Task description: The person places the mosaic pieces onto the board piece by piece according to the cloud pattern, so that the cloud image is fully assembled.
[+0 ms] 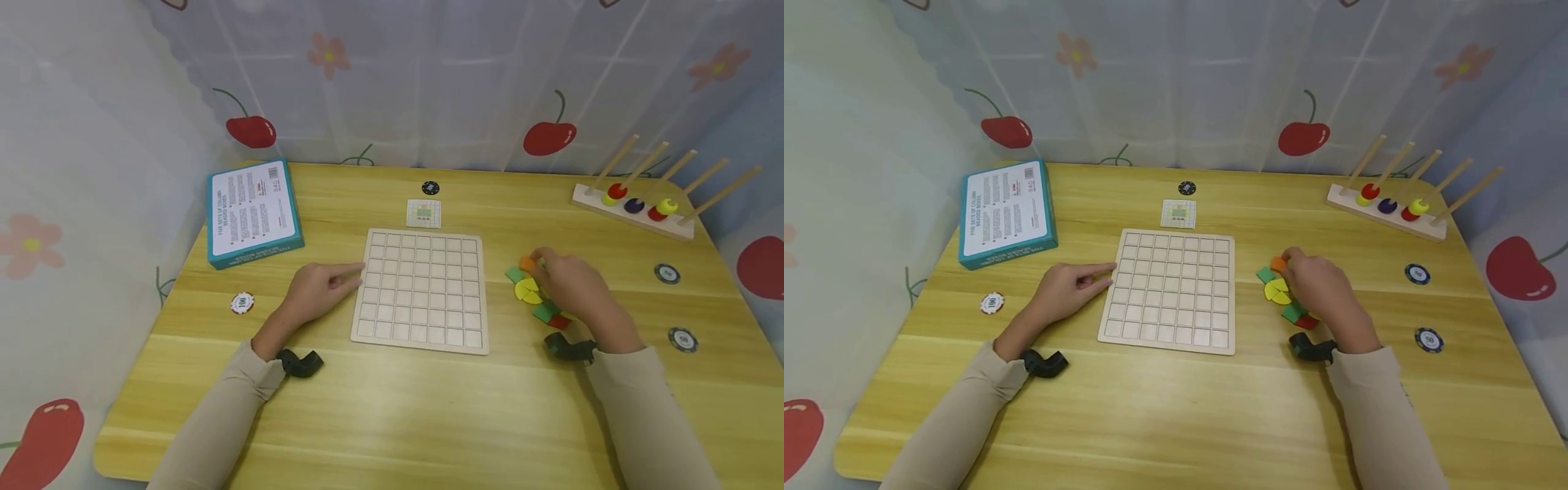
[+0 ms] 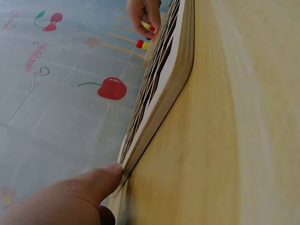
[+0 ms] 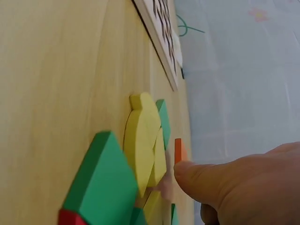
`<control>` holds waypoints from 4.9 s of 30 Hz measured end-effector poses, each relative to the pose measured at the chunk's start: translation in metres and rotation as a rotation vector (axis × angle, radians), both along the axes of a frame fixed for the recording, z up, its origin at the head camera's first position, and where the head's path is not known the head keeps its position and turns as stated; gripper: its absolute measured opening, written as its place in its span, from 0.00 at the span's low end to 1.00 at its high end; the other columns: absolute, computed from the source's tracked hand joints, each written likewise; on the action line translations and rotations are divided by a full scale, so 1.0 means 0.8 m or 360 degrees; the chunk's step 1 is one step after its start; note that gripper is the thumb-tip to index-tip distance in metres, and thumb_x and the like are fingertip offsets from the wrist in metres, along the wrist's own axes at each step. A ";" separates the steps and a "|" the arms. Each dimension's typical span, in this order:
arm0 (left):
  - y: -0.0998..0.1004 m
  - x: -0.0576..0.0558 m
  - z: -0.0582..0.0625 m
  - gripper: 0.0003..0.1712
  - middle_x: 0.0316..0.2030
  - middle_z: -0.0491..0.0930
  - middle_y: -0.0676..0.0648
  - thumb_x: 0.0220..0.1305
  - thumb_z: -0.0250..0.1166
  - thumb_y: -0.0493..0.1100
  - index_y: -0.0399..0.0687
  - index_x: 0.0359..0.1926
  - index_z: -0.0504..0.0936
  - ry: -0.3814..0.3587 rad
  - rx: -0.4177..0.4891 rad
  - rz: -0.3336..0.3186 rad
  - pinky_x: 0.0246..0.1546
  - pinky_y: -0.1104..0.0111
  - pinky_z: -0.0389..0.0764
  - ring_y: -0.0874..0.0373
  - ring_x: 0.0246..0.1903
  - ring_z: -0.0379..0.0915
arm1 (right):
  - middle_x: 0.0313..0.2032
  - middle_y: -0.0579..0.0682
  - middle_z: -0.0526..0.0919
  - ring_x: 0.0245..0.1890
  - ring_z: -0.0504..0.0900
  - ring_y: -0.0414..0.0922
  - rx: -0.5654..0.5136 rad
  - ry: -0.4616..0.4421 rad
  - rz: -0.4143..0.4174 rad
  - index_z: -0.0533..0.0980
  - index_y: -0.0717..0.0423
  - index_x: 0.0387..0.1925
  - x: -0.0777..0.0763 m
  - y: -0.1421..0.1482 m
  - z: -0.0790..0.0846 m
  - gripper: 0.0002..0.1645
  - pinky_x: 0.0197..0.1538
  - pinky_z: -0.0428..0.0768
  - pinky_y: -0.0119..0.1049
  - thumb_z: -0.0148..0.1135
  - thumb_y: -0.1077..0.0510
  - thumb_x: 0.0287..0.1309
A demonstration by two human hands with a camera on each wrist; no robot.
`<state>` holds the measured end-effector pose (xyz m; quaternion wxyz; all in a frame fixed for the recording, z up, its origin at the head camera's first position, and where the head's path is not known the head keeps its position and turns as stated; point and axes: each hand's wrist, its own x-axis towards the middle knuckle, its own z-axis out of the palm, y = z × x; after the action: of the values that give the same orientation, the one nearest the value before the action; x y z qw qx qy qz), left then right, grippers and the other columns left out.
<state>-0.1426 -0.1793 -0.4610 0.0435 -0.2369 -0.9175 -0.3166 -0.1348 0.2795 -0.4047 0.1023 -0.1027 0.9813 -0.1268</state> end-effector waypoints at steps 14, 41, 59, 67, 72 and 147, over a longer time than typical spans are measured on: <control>0.000 0.001 0.001 0.19 0.11 0.58 0.60 0.69 0.68 0.54 0.60 0.59 0.87 0.0004 -0.0017 0.0001 0.20 0.66 0.58 0.65 0.15 0.51 | 0.18 0.50 0.72 0.19 0.70 0.47 -0.0104 0.0129 0.0132 0.73 0.63 0.59 -0.005 -0.058 0.009 0.19 0.24 0.70 0.41 0.60 0.56 0.74; 0.002 0.002 -0.001 0.20 0.09 0.66 0.63 0.69 0.68 0.57 0.63 0.59 0.87 0.0008 -0.0018 -0.0012 0.20 0.66 0.62 0.66 0.14 0.56 | 0.37 0.57 0.86 0.35 0.83 0.52 -0.0048 0.0126 0.0358 0.75 0.60 0.62 -0.044 -0.190 -0.003 0.19 0.44 0.81 0.49 0.51 0.56 0.78; 0.001 0.003 0.000 0.20 0.14 0.74 0.63 0.68 0.69 0.57 0.63 0.58 0.87 0.0000 -0.0012 -0.0006 0.20 0.67 0.63 0.67 0.15 0.57 | 0.49 0.56 0.86 0.41 0.80 0.51 -0.0153 0.0061 0.0283 0.75 0.52 0.67 -0.045 -0.185 -0.014 0.23 0.49 0.78 0.48 0.56 0.52 0.76; 0.001 0.002 0.000 0.20 0.14 0.75 0.62 0.69 0.69 0.57 0.63 0.59 0.87 -0.0010 -0.0017 -0.0012 0.20 0.66 0.63 0.66 0.15 0.57 | 0.25 0.50 0.76 0.27 0.72 0.48 -0.0271 0.0058 0.0230 0.74 0.48 0.68 -0.044 -0.169 -0.007 0.24 0.35 0.72 0.43 0.58 0.52 0.74; 0.001 0.002 0.000 0.19 0.15 0.77 0.61 0.68 0.69 0.57 0.63 0.58 0.87 -0.0001 -0.0004 -0.0008 0.20 0.66 0.63 0.66 0.15 0.57 | 0.24 0.49 0.73 0.25 0.70 0.47 -0.0328 0.0021 0.0192 0.76 0.46 0.66 -0.040 -0.147 0.002 0.22 0.29 0.68 0.41 0.60 0.51 0.74; 0.001 0.003 -0.001 0.20 0.10 0.67 0.63 0.68 0.69 0.58 0.64 0.58 0.87 -0.0040 -0.0009 0.0010 0.20 0.65 0.62 0.65 0.15 0.55 | 0.17 0.49 0.70 0.16 0.70 0.47 -0.0335 0.0003 -0.0035 0.78 0.52 0.63 -0.031 -0.005 -0.019 0.21 0.21 0.69 0.40 0.62 0.53 0.72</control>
<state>-0.1405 -0.1785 -0.4620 0.0323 -0.2302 -0.9196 -0.3168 -0.1599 0.2752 -0.4202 0.0888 -0.1021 0.9637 -0.2302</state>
